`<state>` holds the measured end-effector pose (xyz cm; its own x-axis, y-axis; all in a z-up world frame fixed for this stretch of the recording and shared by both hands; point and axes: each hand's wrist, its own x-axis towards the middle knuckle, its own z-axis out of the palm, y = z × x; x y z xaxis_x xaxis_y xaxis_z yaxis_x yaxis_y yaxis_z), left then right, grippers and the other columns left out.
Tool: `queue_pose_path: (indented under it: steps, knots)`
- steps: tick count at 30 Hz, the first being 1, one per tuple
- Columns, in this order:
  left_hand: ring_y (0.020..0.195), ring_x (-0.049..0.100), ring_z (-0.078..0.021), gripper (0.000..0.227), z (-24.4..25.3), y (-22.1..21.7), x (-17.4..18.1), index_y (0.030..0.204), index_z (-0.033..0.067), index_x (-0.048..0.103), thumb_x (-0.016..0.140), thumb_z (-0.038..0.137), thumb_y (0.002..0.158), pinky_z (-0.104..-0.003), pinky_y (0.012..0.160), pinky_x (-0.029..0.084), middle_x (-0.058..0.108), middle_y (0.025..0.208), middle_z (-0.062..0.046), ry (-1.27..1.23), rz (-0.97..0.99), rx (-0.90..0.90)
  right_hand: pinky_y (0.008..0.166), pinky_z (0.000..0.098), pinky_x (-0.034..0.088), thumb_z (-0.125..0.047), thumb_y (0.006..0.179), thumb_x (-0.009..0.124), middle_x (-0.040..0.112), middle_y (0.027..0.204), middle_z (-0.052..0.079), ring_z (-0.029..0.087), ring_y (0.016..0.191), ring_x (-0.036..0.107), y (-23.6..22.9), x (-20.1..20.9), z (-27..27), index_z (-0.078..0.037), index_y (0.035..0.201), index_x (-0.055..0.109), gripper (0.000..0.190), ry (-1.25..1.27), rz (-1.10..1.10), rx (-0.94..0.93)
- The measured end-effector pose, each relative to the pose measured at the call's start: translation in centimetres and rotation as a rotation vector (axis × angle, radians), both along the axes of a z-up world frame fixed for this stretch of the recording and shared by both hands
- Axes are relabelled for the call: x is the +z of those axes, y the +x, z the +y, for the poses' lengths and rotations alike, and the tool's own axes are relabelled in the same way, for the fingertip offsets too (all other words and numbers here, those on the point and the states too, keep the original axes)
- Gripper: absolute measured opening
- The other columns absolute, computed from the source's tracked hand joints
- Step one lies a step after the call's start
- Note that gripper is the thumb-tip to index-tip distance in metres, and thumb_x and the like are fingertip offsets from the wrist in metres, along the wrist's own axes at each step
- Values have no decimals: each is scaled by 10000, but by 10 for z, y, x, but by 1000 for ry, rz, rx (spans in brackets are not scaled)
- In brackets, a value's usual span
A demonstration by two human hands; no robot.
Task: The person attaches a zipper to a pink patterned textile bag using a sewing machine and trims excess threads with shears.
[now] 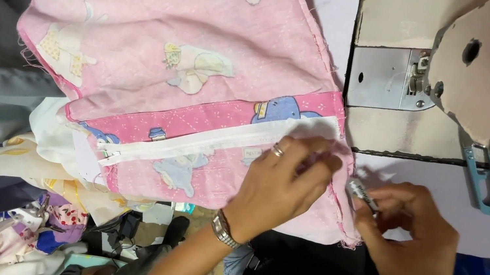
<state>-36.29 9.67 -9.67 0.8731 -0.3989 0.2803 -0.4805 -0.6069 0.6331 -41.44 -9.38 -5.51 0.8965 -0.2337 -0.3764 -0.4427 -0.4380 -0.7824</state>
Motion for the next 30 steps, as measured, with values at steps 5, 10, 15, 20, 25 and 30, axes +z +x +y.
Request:
queue_pose_path:
  steps: [5,10,15,20,25,30]
  knots:
    - [914,571,-233,34,10,27,19,1016,104,682,651,114,1027,-350,656,504,632,1063,-21,234,-271,-244,711,248,591,-80,905,809,661,860,41,105,763,603,0,4,-8,-59,1055,690,193,-69,-44,-21]
    - [1088,630,-255,47,17,48,27,1039,86,697,656,83,1016,-379,861,573,642,1154,-41,202,-254,-460,747,225,613,-64,861,815,635,825,20,82,750,588,-7,4,-5,-78,1026,694,205,20,22,-24]
    - [1076,645,-265,121,22,62,29,990,57,674,709,-59,993,-374,975,598,615,1110,-69,179,-236,-594,777,230,628,-29,854,797,637,781,25,85,740,609,0,9,1,-68,1204,691,368,82,42,-31]
    - [1182,571,-158,146,27,61,2,967,236,696,731,127,1055,-304,1043,428,709,1200,82,181,-545,-543,756,237,646,-79,852,810,751,891,41,114,805,716,5,11,2,-22,1013,774,175,52,80,-89]
    - [1080,682,-120,240,28,62,3,906,196,686,603,79,1098,-358,1211,437,716,1055,64,100,-518,-594,722,290,662,47,845,751,696,925,189,212,874,707,-14,-5,1,40,874,602,152,317,31,-216]
    - [1078,694,-129,196,27,64,0,932,174,736,639,112,1090,-392,1215,435,743,1046,38,65,-508,-580,768,366,742,-16,862,724,737,1036,194,281,915,834,-13,-9,9,21,866,520,208,420,86,-293]
